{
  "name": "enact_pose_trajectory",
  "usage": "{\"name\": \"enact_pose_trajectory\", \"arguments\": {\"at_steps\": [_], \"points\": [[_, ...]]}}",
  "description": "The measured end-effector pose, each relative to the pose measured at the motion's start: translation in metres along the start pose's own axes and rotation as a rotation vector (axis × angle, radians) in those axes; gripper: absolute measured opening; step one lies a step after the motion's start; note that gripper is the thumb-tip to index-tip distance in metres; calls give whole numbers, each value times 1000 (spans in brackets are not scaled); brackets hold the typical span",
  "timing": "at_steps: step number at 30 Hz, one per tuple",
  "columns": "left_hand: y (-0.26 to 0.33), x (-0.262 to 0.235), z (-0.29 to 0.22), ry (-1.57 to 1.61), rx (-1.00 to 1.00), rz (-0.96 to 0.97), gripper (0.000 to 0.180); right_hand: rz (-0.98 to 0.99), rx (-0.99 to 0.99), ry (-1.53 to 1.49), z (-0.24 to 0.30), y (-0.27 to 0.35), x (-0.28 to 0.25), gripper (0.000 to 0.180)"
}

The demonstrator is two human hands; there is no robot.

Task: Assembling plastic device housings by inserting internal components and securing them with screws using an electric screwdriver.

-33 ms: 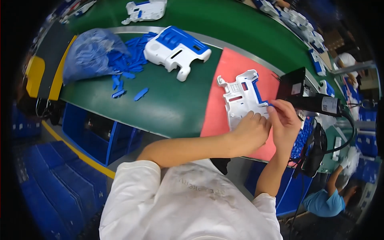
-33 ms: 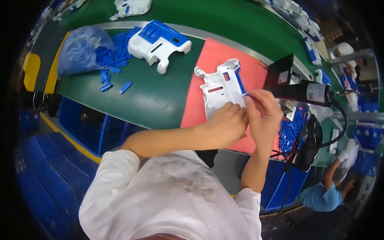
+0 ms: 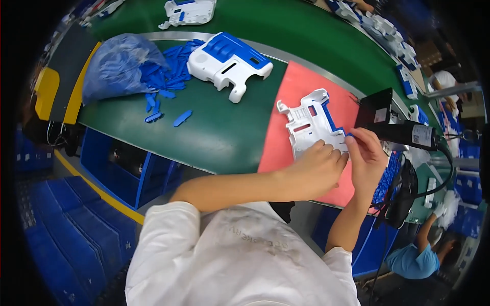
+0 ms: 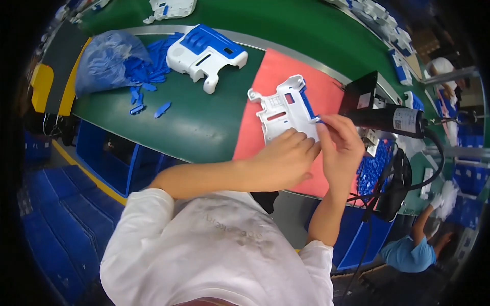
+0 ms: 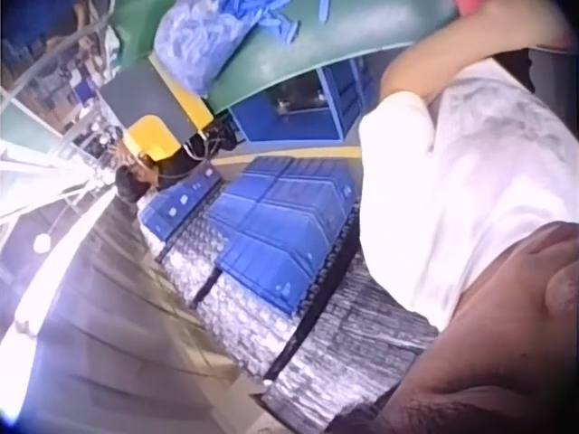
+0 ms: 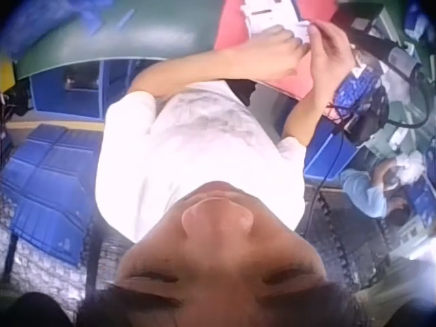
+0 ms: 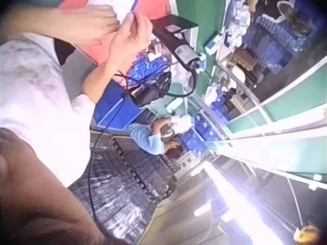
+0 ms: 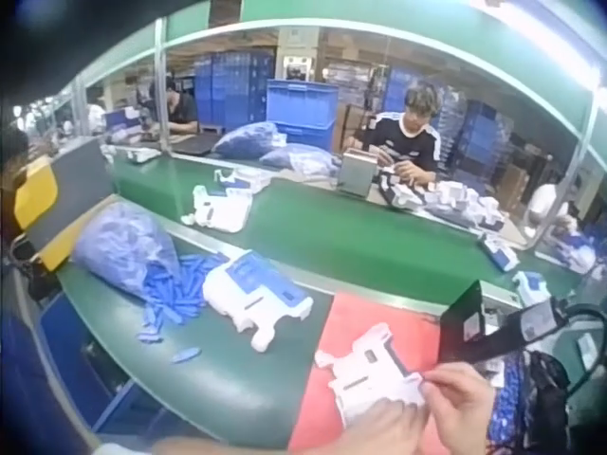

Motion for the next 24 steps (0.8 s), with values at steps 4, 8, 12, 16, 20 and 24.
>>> {"name": "enact_pose_trajectory", "arguments": {"at_steps": [4, 8, 12, 16, 20, 24], "points": [[84, -91, 46, -78, -12, -225, 25, -2, 40, -1, -5, 0, -5, 14], [174, -143, 149, -555, -645, -234, 49, 184, 83, 133, -19, -1, 31, 15], [223, -130, 175, -462, -696, -212, 19, 345, 18, 218, -21, -4, 86, 13], [215, -128, 175, -409, -697, -254, 15, 335, 8, 357, -43, 4, 98, 7], [204, -120, 174, -156, -779, -307, 15, 316, -1, 475, -36, 4, 92, 15], [173, -89, 154, 501, -717, -563, 18, 355, 6, 351, -10, 25, 86, 30]]}}
Point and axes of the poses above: each hand's wrist, its own y-axis away from the middle knuckle, its own x-axis out of the palm, z = x × y, the point moved 8 cm from there along -y, towards the middle knuckle, and after that the axes turned 3 degrees about -z, right-handed, at the moved point
